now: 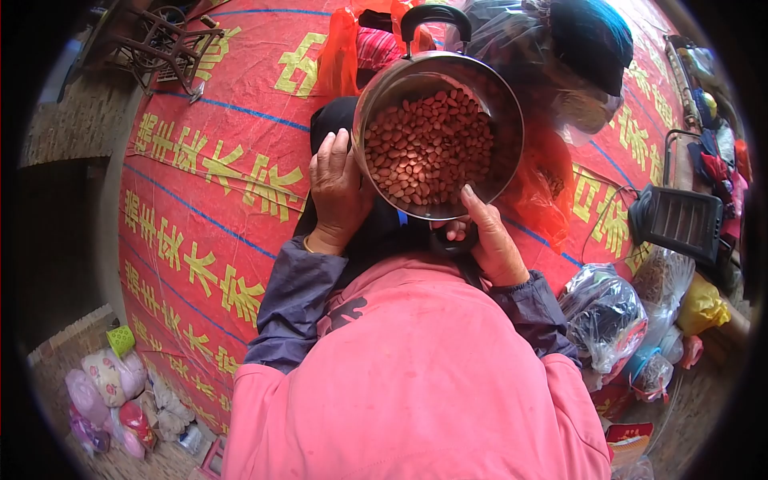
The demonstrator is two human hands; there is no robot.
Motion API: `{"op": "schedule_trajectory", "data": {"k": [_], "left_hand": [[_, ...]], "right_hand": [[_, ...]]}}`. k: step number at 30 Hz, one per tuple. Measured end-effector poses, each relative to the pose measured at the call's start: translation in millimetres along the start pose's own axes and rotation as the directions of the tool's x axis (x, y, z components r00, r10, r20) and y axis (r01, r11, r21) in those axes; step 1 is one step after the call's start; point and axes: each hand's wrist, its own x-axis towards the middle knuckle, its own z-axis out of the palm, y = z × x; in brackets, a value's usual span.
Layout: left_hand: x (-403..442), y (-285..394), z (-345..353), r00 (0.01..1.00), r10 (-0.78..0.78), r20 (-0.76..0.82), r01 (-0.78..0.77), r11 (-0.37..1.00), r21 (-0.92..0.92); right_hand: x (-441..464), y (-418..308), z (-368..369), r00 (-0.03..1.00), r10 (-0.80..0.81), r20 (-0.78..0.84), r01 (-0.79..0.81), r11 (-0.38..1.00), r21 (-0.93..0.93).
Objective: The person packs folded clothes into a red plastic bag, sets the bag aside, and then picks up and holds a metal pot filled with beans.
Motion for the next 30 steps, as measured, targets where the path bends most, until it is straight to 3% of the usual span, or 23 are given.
{"op": "schedule_trajectory", "data": {"k": [30], "left_hand": [[-1.7,-0.3,0.2,1.000,0.010,-0.013,-0.010,1.000,-0.005]], "right_hand": [[0.1,3.8,-5.1,1.000,-0.005,0.005,0.005,1.000,-0.021]]}}
